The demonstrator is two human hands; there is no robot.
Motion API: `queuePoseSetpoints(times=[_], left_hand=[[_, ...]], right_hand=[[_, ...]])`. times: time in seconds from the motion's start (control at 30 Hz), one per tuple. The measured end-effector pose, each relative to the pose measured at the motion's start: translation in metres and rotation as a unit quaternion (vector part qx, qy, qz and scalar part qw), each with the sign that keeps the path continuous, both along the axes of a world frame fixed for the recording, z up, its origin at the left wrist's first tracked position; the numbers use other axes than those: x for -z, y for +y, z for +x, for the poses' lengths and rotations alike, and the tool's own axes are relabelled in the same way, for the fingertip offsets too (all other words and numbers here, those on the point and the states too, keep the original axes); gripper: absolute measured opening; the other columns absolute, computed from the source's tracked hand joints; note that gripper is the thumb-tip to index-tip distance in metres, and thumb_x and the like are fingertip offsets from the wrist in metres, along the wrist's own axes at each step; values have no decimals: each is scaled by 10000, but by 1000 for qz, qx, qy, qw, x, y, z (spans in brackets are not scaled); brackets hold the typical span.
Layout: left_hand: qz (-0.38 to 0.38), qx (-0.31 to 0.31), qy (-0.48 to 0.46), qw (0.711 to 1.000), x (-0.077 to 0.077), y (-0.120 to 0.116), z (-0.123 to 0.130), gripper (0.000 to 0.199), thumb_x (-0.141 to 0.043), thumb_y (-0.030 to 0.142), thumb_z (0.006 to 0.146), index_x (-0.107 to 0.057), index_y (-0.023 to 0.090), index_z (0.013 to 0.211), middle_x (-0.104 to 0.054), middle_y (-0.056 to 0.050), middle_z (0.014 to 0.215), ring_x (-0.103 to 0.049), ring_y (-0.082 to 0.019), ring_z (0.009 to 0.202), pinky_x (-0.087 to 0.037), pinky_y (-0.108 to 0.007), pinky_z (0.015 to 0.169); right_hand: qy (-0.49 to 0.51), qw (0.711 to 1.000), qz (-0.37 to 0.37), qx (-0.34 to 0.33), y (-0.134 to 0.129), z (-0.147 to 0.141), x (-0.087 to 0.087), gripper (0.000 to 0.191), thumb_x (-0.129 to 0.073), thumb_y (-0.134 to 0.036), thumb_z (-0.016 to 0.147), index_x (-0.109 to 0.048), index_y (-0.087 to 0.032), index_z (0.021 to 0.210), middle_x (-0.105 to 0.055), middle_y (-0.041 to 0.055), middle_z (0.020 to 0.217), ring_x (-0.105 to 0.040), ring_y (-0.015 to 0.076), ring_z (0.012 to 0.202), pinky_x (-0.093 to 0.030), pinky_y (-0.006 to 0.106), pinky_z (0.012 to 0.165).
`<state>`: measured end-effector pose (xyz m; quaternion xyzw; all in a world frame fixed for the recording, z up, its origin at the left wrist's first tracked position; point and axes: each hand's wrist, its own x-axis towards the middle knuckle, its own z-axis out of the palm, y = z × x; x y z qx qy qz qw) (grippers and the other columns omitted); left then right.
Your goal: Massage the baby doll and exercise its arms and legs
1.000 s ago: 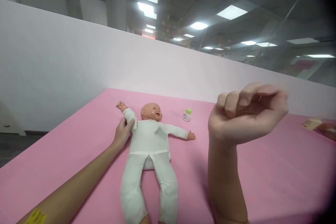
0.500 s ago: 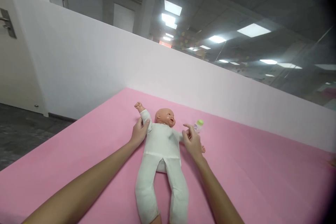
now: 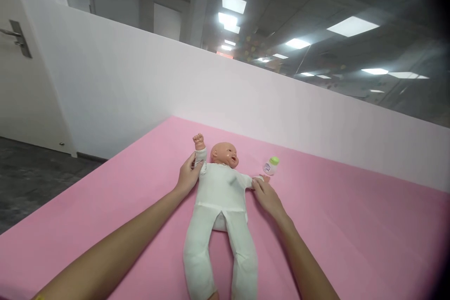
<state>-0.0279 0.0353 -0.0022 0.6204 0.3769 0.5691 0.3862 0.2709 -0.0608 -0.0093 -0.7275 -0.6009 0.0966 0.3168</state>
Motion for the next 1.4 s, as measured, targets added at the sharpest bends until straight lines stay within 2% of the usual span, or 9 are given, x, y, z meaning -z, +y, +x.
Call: queuePoseSetpoints(times=[0.2, 0.43, 0.53, 0.7, 0.77, 0.83, 0.97, 1.13, 1.4], left_hand=[[3, 1, 6, 1000, 4, 4, -1, 289, -592, 406, 916, -647, 217, 1128, -702, -17, 1045, -585, -191, 867, -433, -259, 771], [7, -2, 4, 1000, 2, 3, 0, 324, -606, 394, 904, -651, 218, 1173, -710, -31, 1102, -613, -207, 937, -445, -265, 785], [2, -9, 4, 1000, 2, 4, 1, 298, -609, 374, 891, -648, 229, 1149, -711, -21, 1091, -621, -208, 956, -448, -267, 792], [1, -1, 19, 1000, 1, 5, 0, 230, -590, 333, 866, -696, 214, 1033, -721, -22, 1005, -623, -211, 921, -451, -283, 792], [12, 0, 21, 1000, 1, 5, 0, 300, -584, 307, 855, -718, 224, 1111, -721, -38, 1126, -628, -230, 1010, -457, -305, 850], [21, 4, 18, 1000, 2, 4, 0, 356, -582, 299, 859, -717, 234, 1182, -706, -45, 1225, -625, -249, 1096, -458, -321, 896], [3, 47, -8, 999, 4, 4, 1, 360, -607, 378, 900, -670, 227, 1220, -720, -55, 1219, -652, -266, 1111, -488, -341, 908], [-40, 41, -84, 995, 5, 4, 1, 490, -681, 448, 874, -497, 247, 1280, -723, -89, 1180, -691, -242, 1055, -526, -350, 883], [16, 28, 5, 999, 2, 2, 0, 310, -622, 321, 869, -611, 244, 1169, -701, -49, 1174, -648, -225, 1067, -482, -322, 874]], right_hand=[[63, 997, 52, 5, 6, -6, 8, 478, -420, -593, 962, -724, -239, 853, -726, 63, 854, -635, 275, 873, -439, 328, 720], [200, 971, 130, 26, 18, -9, 23, 405, -613, -599, 862, -713, -215, 780, -720, 54, 911, -659, 263, 878, -479, 350, 808], [319, 931, 177, 31, 23, -12, 26, 344, -745, -526, 766, -673, -223, 911, -721, 32, 929, -674, 227, 808, -520, 327, 734], [499, 839, 213, 40, 26, -15, 25, 769, -877, -366, 641, -541, -224, 1318, -739, 42, 1008, -719, 228, 884, -587, 332, 767], [540, 816, 205, 19, 27, -13, 23, 801, -888, -337, 632, -552, -218, 1349, -742, 53, 1080, -718, 233, 958, -590, 336, 821], [564, 803, 196, -11, 28, -11, 23, 683, -889, -321, 636, -639, -203, 1261, -742, 63, 1127, -706, 235, 1013, -583, 334, 862], [573, 797, 188, -42, 29, -8, 23, 476, -883, -276, 637, -733, -195, 1081, -757, 58, 1055, -704, 237, 980, -581, 356, 875], [538, 817, 189, -87, 23, -15, 18, 477, -845, -254, 688, -739, -245, 1153, -748, 50, 1172, -680, 256, 1118, -556, 388, 958], [438, 866, 190, -151, 10, -33, -3, 424, -767, -368, 782, -753, -251, 1189, -709, 71, 1320, -600, 302, 1295, -458, 474, 1107]])
